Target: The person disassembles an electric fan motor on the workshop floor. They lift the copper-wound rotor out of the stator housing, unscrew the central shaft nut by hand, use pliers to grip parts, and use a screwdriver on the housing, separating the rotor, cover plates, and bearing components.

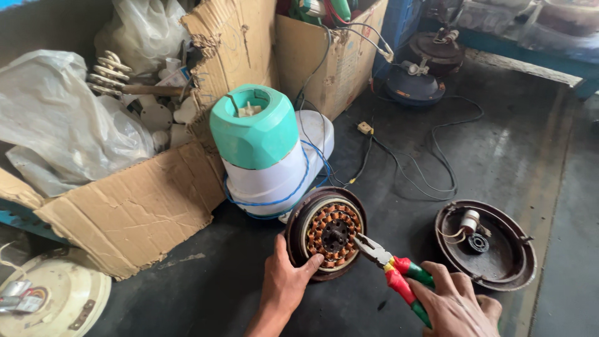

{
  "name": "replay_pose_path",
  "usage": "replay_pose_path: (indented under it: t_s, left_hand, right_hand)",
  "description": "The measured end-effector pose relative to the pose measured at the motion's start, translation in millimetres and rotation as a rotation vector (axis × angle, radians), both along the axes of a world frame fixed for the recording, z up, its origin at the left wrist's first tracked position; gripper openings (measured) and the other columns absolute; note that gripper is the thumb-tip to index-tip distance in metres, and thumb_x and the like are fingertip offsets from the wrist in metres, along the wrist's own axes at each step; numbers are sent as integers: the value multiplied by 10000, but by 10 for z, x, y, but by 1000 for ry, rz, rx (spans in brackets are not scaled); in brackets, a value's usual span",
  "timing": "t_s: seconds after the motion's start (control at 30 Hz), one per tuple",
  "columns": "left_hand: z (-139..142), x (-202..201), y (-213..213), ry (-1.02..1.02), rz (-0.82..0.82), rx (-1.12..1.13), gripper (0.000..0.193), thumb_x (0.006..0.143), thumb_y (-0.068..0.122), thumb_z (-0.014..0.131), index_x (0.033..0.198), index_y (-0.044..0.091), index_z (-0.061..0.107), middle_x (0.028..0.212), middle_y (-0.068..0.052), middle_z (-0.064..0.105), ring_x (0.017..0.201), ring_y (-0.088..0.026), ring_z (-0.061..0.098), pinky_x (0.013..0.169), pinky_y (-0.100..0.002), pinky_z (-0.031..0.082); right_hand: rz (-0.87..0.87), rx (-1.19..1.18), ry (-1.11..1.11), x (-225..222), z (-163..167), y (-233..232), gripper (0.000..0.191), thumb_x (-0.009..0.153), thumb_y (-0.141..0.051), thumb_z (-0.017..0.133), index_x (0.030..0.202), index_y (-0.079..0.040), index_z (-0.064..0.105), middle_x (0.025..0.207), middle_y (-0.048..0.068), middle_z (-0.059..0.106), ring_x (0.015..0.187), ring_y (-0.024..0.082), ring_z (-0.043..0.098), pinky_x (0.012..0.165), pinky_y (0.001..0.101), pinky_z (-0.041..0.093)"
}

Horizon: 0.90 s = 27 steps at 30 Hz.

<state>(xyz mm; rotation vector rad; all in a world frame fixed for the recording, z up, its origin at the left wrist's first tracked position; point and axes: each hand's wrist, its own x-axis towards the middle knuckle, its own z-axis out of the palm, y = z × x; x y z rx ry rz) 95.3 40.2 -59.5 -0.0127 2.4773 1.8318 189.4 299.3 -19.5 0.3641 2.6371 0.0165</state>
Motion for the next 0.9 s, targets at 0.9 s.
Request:
replay_pose_path:
  t_s: [0.9]
  left_hand:
    - [98,26,24,9,21,5,562,745,242,837,1189,35,562,1032,-163,795,966,-269,809,811,-365,628]
  right_hand:
    - [130,260,-24,-64,243,-471,750,784,-208,688,1462,-454,482,1648,2,194,1472,198,263,1047,646,241]
